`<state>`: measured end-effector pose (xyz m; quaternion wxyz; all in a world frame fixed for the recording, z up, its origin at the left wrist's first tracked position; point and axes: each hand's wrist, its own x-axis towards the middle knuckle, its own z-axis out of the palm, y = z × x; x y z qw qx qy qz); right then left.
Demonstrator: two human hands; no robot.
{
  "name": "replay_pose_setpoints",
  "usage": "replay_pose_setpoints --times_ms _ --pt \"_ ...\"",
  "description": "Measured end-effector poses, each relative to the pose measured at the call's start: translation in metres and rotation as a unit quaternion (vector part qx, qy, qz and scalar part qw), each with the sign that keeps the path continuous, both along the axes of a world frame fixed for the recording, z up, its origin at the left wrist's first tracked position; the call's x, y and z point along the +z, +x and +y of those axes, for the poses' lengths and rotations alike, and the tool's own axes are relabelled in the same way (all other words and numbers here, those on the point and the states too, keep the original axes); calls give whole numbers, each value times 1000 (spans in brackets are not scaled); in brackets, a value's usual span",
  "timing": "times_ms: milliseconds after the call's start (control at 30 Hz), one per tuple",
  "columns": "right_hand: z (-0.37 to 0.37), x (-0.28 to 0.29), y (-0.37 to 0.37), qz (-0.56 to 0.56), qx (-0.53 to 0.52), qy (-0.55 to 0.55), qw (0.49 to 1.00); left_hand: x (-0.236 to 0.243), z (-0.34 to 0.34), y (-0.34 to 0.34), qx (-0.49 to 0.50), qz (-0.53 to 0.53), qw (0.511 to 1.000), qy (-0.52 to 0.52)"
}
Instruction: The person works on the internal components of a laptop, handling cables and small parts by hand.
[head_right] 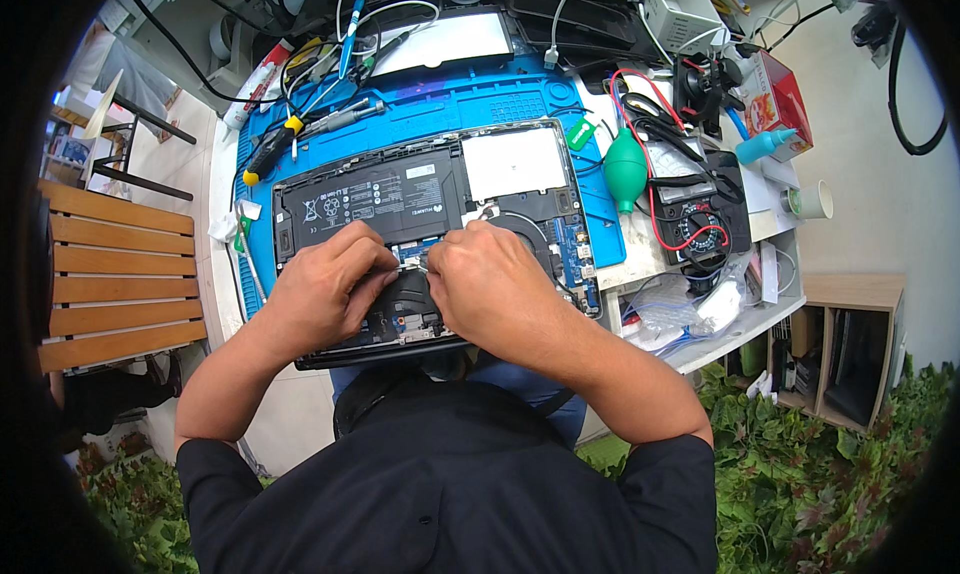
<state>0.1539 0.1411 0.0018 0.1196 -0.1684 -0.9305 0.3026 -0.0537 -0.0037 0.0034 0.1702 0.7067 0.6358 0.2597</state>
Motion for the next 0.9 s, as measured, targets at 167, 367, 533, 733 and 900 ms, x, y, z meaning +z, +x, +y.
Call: replay_pose_setpoints --times_ms 167,367,533,733,900 --pt "0 0 0 3 0 -3 1000 -1 0 0 -1 0 1000 0" --pt "-1 0 1 9 -2 -28 1000 0 0 0 -3 4 1000 3" --pt "-1 -6 5 28 -6 -13 1000 -1 -2 0 7 11 1000 -2" --pt "1 -14 8 64 15 0 998 -3 -1 0 -2 6 1000 19" --pt "3 -13 10 64 62 20 996 -4 -1 1 1 7 1000 23"
